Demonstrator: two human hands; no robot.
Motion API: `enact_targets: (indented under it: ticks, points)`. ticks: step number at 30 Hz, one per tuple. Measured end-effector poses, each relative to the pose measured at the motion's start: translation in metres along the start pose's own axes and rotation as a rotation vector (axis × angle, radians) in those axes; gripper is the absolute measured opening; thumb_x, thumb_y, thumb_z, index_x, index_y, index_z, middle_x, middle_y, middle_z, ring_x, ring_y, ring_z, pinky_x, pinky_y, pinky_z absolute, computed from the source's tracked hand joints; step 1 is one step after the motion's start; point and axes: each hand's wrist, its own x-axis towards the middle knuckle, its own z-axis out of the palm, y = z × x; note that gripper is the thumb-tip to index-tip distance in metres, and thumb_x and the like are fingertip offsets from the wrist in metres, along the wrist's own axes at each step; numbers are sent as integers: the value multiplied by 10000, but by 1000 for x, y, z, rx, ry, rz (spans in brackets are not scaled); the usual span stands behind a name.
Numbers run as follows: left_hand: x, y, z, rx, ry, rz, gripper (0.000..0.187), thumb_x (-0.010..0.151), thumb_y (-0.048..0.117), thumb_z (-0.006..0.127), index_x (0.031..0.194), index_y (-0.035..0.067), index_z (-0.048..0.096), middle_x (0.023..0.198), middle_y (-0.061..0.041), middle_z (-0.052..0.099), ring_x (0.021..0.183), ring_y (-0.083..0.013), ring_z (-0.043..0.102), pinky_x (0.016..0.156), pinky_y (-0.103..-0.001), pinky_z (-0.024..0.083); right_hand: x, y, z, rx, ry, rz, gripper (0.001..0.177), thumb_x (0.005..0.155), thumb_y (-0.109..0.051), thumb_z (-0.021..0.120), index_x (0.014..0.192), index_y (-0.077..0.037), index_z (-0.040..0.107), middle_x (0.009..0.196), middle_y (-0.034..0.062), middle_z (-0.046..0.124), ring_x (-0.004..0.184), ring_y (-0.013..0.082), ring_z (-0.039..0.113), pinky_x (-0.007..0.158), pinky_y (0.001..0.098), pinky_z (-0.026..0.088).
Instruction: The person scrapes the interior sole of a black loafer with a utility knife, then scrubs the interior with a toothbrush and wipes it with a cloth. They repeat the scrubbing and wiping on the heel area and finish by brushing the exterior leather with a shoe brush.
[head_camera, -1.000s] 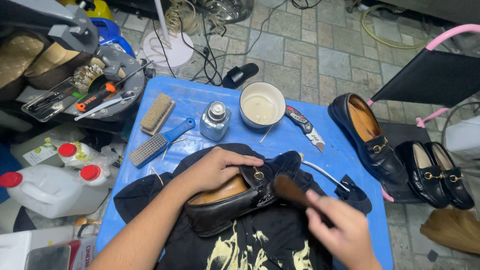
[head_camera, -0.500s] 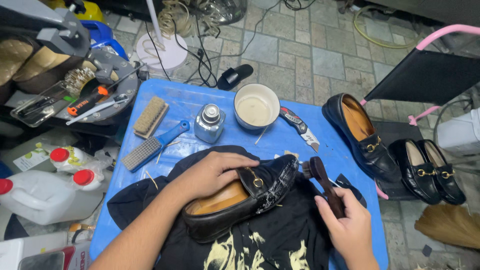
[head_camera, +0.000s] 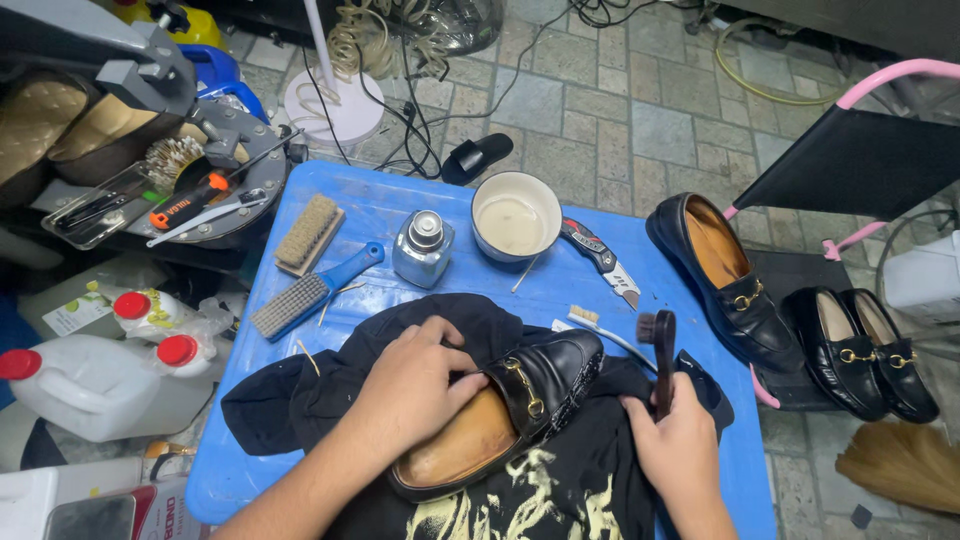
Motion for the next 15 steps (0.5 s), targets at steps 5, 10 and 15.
enact_targets:
  ticks: [5, 10, 15]
  points:
    - [11, -9, -1, -236, -66, 93, 234, 830, 328, 734, 908, 122, 812, 995, -47, 765, 889, -258, 734, 812, -383, 568, 31, -11, -3, 46, 152, -83, 254, 822, -144, 744, 924, -3, 559, 734, 200, 647, 690, 380, 648, 673, 469, 509]
    - [9, -18, -10, -231, 7, 96, 263, 831, 346, 758, 917, 103, 809, 1045, -68, 729, 945, -279, 688, 841, -400, 534, 60, -31, 1, 1, 290, -256, 214, 848, -82, 715, 960, 2, 553, 834, 206, 651, 789, 416, 651, 726, 492, 497]
    - [-32, -34, -24, 185, 348, -86, 517, 696, 371, 820, 1104, 72, 714, 984, -157, 675, 961, -361, 605, 808, -467, 465, 81, -42, 4, 55, 330, -330, 193, 880, -36, 688, 985, 8, 533, 887, 204, 638, 827, 413, 646, 762, 486, 503]
